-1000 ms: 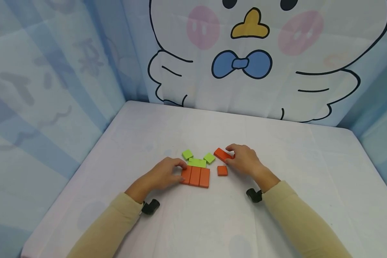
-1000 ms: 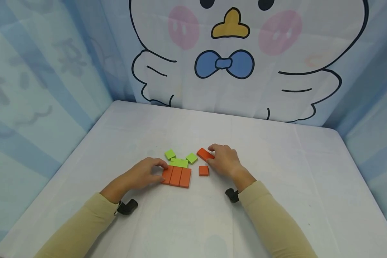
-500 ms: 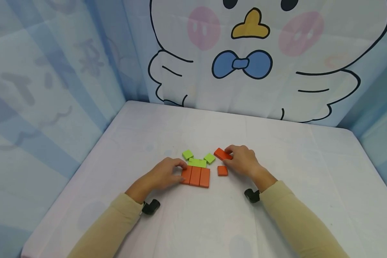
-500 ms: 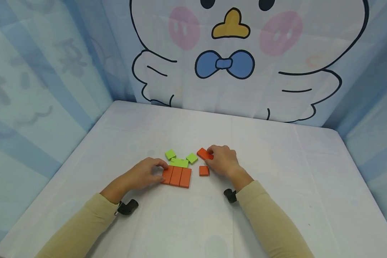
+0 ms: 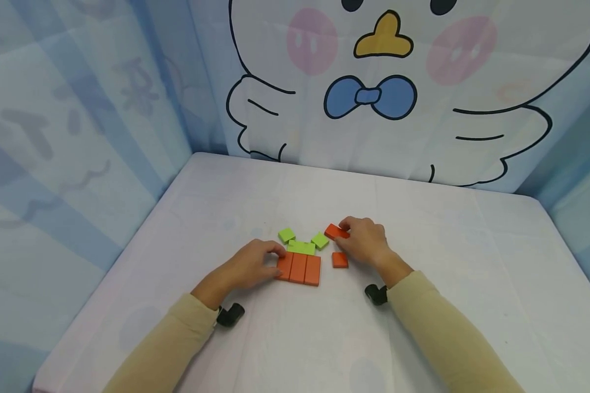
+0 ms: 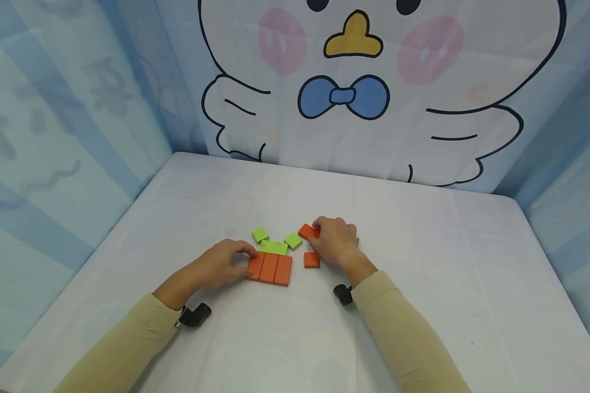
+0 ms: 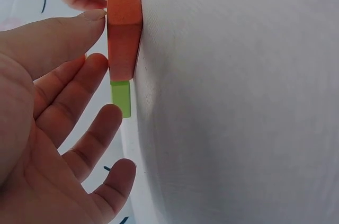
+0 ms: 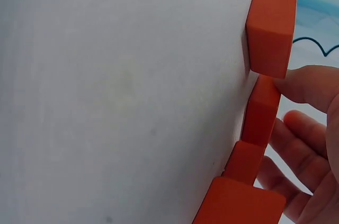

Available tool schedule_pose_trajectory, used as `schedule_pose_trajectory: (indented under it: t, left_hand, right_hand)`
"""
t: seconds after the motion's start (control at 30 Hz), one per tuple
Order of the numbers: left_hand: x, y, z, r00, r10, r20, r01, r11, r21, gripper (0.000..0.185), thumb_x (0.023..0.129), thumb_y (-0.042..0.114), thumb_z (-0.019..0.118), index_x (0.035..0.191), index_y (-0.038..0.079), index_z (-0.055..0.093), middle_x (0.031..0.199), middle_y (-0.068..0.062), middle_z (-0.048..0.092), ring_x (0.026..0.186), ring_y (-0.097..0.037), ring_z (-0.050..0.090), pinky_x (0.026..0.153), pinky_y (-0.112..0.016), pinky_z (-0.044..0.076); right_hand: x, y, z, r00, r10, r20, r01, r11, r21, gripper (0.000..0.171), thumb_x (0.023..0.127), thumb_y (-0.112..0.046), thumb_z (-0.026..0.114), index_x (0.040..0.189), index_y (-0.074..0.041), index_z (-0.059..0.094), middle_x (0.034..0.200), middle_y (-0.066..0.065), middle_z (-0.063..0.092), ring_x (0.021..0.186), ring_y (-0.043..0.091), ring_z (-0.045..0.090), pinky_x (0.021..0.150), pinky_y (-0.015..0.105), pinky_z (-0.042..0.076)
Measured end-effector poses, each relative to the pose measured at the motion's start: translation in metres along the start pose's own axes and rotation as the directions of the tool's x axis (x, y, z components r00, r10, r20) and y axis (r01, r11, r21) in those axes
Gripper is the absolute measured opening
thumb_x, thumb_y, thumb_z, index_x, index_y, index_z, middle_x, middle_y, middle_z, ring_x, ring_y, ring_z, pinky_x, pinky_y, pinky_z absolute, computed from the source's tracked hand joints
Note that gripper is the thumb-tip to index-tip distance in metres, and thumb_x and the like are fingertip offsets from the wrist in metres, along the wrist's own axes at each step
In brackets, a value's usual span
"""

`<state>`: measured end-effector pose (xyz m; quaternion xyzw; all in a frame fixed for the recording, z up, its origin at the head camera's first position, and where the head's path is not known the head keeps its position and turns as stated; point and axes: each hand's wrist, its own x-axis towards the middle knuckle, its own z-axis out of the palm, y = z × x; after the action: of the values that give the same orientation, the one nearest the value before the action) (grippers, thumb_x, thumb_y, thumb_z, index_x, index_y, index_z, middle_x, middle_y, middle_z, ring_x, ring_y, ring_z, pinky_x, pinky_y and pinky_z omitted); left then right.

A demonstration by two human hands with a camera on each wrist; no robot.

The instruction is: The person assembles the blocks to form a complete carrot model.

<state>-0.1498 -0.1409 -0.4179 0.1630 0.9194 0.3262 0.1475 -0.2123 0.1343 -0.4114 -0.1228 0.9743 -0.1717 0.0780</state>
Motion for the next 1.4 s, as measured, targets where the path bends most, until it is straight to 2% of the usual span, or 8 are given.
schedule_pose_trajectory:
  t: [0.53,0.8,0.97,1.2,1.4]
  left_hand:
    - [0.0,0.0,0.001,1.0,0.0,0.002,0.0,1.0,-0.008,0.035,0.09,0.017,0.078,0.122,0.012,0.066,0.125,-0.001,0.063,0.126,-0.024,0.053,0.105,-0.042,0.043]
    - [0.001,-0.001,0.001,1.0,0.001,0.003,-0.001,1.0,-0.002,0.035,0.09,0.018,0.078,0.123,0.013,0.066,0.125,-0.001,0.062,0.126,-0.024,0.052,0.105,-0.042,0.043]
    - [0.001,0.0,-0.001,1.0,0.017,0.006,-0.017,1.0,-0.003,0.035,0.09,0.018,0.077,0.123,0.012,0.066,0.125,-0.002,0.063,0.126,-0.024,0.053,0.106,-0.042,0.042]
    - [0.001,0.001,-0.001,1.0,0.018,0.004,-0.018,1.0,-0.004,0.035,0.09,0.016,0.077,0.123,0.012,0.066,0.125,-0.001,0.063,0.125,-0.024,0.053,0.105,-0.042,0.043]
    - [0.001,0.001,-0.001,1.0,0.02,0.009,-0.02,1.0,-0.002,0.035,0.091,0.016,0.076,0.124,0.011,0.066,0.126,-0.003,0.063,0.126,-0.025,0.053,0.105,-0.042,0.043]
  right_hand:
    - [0.002,-0.002,0.004,1.0,0.009,-0.007,-0.009,1.0,0.02,0.04,0.095,-0.028,0.064,0.127,-0.004,0.064,0.116,0.013,0.067,0.108,0.034,0.057,0.094,0.052,0.04]
    - [-0.003,-0.001,0.001,1.0,-0.001,0.014,0.001,1.0,-0.012,0.04,0.094,-0.029,0.065,0.126,-0.005,0.065,0.114,0.011,0.068,0.105,0.033,0.058,0.091,0.052,0.041]
    - [-0.009,-0.001,-0.003,1.0,-0.013,-0.002,0.013,1.0,-0.001,0.04,0.094,-0.028,0.068,0.127,-0.005,0.065,0.117,0.011,0.068,0.107,0.034,0.058,0.093,0.053,0.041]
    - [-0.021,-0.001,-0.003,0.995,-0.097,-0.014,0.097,0.995,0.004,0.034,0.092,-0.022,0.07,0.121,-0.004,0.068,0.106,0.01,0.069,0.102,0.032,0.057,0.087,0.051,0.043]
    - [-0.032,-0.002,-0.002,0.989,-0.149,-0.017,0.149,0.989,0.02,0.031,0.091,-0.02,0.07,0.119,-0.004,0.07,0.103,0.008,0.068,0.101,0.031,0.056,0.086,0.049,0.046]
